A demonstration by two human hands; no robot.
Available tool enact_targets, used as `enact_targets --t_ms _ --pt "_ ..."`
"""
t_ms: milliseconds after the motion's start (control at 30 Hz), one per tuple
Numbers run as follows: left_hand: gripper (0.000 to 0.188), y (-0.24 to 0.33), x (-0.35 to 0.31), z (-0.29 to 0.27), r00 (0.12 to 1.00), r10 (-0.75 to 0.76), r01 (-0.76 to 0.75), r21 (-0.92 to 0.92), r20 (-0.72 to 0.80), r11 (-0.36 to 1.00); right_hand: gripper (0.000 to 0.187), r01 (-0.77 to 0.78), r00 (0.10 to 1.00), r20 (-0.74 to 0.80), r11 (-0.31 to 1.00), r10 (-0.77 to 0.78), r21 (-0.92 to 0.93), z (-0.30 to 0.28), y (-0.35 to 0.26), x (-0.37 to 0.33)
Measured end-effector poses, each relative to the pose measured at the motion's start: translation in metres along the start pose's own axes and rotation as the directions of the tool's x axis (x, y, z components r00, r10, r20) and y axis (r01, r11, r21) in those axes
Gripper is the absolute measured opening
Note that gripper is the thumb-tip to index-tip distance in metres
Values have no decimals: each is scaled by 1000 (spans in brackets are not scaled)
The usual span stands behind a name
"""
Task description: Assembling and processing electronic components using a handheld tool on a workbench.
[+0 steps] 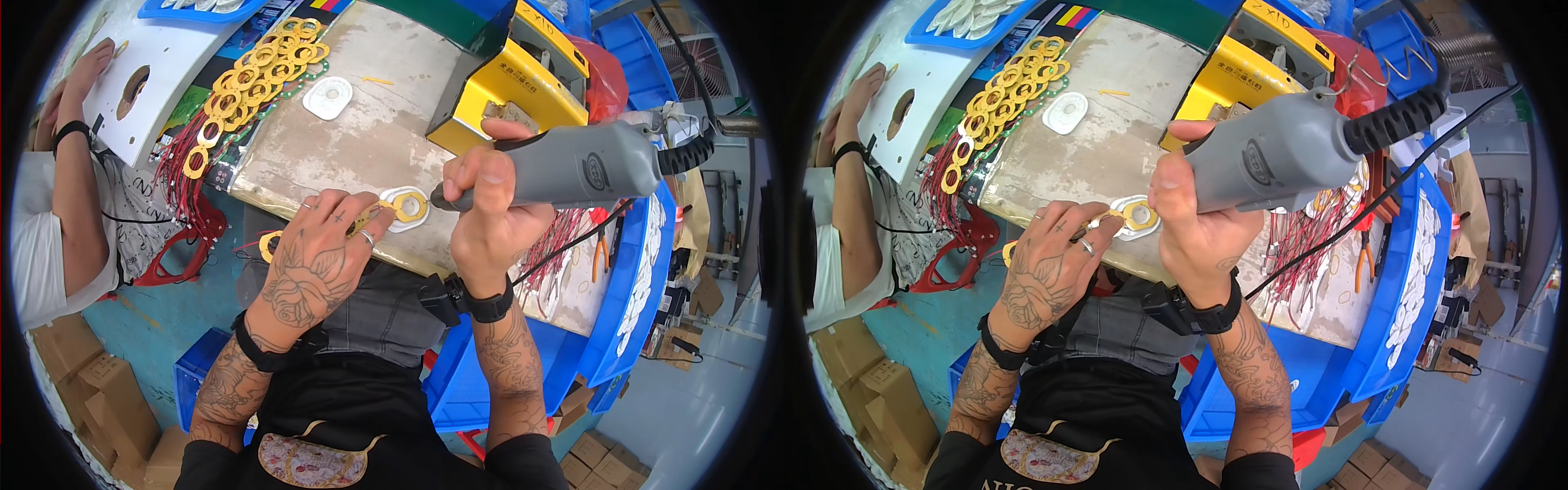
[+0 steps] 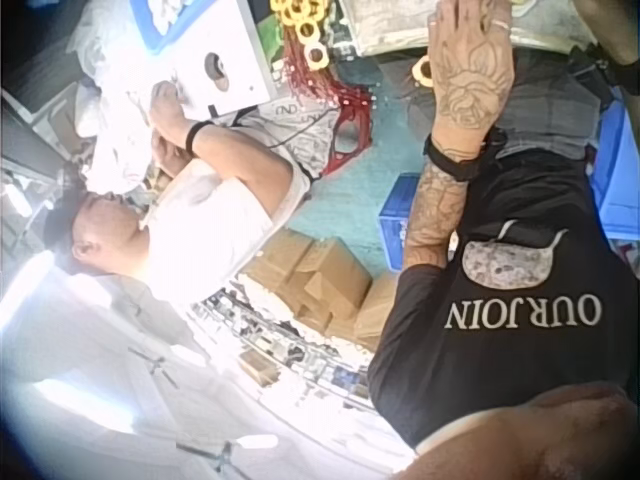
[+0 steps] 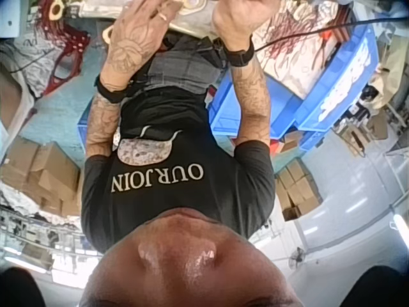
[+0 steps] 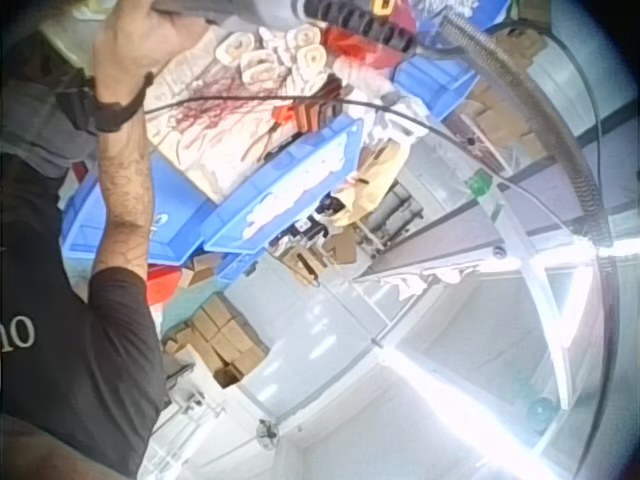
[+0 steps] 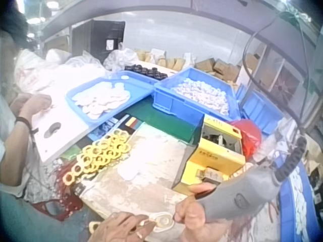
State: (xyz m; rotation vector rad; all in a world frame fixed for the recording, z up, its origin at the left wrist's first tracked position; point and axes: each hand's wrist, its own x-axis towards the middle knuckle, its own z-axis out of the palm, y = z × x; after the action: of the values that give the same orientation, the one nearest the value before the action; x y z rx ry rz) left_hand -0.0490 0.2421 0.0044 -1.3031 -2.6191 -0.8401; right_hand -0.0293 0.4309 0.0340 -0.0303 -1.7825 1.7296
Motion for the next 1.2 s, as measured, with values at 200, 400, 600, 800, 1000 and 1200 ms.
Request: enact_targets --t_ms 200,400,600,800,1000,1200 --pt "35 0 0 -1 1000 4 -4 -1 -4 1000 45 38 999 20 999 -38 1 0 -1 2" --pt "35 0 1 -1 1000 8 -9 19 6 1000 39 -48 999 -20 998 48 30 2 3 -2" --pt "34 0 -1 1 1000 -1 1 27 4 1000 32 -5 1000 -30 1000 5 -19 -2 18 -4" --pt "33 1 0 1 999 31 -31 -6 -40 1000 35 81 995 77 973 -65 -218 -3 11 5" --pt "36 5 -2 1 1000 9 -10 -32 -22 999 42 266 954 -104 955 -281 -134 -19 -36 55" --pt "38 5 -4 3 999 13 -15 -29 -42 999 32 283 952 -77 945 -298 -165 -22 -27 75"
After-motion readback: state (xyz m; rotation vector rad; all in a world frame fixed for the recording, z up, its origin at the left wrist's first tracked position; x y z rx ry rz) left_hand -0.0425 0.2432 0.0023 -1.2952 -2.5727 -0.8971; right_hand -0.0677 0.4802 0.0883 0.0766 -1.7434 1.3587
